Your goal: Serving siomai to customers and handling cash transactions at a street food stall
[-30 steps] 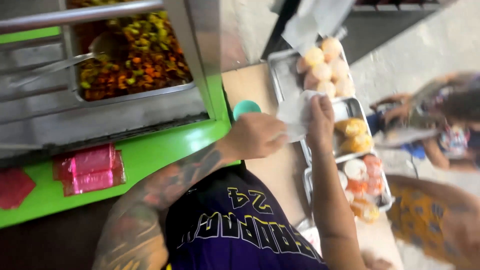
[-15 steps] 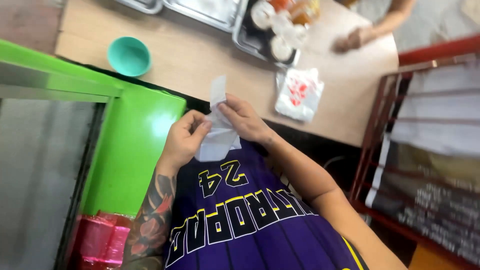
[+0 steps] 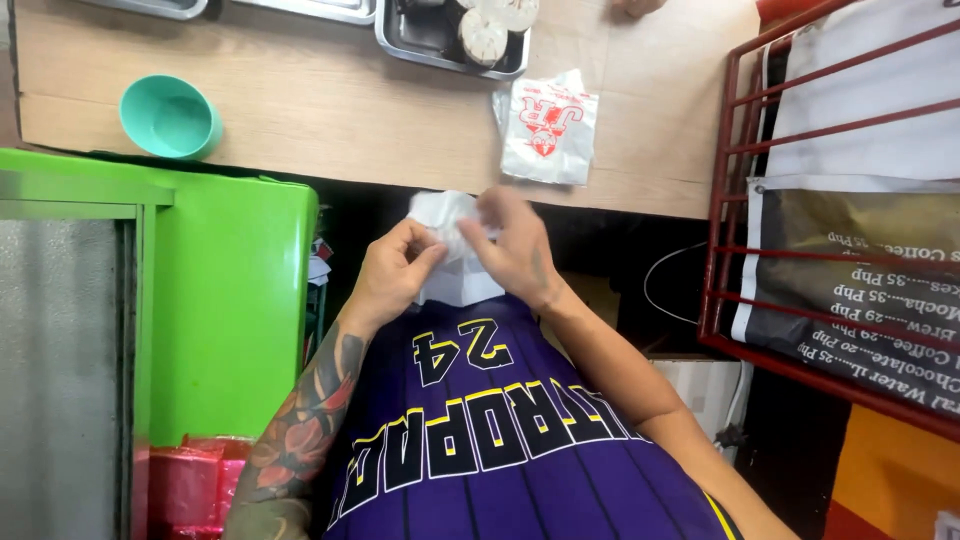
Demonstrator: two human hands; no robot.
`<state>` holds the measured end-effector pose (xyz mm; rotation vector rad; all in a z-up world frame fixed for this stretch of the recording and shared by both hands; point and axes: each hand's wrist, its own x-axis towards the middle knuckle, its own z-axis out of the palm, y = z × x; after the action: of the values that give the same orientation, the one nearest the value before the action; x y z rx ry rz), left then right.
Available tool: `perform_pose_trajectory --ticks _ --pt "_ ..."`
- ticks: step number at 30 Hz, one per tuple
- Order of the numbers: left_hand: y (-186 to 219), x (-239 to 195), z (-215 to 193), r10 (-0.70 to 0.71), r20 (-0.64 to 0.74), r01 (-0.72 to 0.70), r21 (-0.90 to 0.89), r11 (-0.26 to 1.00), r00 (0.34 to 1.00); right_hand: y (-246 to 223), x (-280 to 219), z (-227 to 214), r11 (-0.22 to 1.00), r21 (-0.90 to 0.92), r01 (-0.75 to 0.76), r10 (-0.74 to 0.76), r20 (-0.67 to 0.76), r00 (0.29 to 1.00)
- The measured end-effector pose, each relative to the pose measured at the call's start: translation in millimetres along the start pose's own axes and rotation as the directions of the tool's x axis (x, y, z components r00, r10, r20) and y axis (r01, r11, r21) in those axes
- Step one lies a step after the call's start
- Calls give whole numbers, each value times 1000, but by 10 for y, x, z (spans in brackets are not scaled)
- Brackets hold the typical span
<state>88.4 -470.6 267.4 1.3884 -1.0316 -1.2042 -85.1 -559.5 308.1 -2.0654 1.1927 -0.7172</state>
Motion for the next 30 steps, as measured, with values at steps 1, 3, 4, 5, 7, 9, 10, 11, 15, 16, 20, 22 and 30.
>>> perform_pose_trajectory --ticks 1,3,4,5,7,9,10,11,15,16,20,22,30 --pt "46 38 71 14 19 -15 61 998 1000 -75 -37 -97 963 84 -255 225 263 938" --pt "36 158 238 8 38 -13 117 993 999 349 -59 -18 929 162 -332 264 340 903" --pt "37 233 322 7 56 -16 167 986 998 561 -54 21 886 224 -407 291 416 862" --pt "-21 288 413 5 56 -15 175 984 998 669 -46 -11 884 232 -407 288 416 863" --pt "-151 386 578 -10 81 -3 161 987 997 880 -50 -52 514 707 -485 283 394 874" --pt "-222 466 707 -26 110 10 140 990 994 1076 -28 -267 282 809 -515 281 444 851" --pt "-254 508 769 -33 134 18 111 994 990 1173 -17 -375 42 854 -518 261 491 831" --pt "-387 566 823 -36 139 19 118 993 990 1306 -42 -436 36 858 -513 262 487 833" --pt "-337 741 995 -223 20 217 -325 921 975 1770 -242 -633 371 723 -582 354 470 809" --pt "-176 768 1032 -330 -30 259 -552 792 944 1866 -318 -671 624 473 -622 413 476 776" --pt "-429 1008 990 -416 -8 284 -718 635 909 1910 -469 -746 525 516 -677 453 504 736" --pt "-142 976 1041 -381 17 336 -512 791 924 2373 -617 -693 62 849 -524 478 436 763" --pt "-432 1381 920 -253 -27 250 -73 965 967 1966 -237 -918 388 677 -626 380 501 778"
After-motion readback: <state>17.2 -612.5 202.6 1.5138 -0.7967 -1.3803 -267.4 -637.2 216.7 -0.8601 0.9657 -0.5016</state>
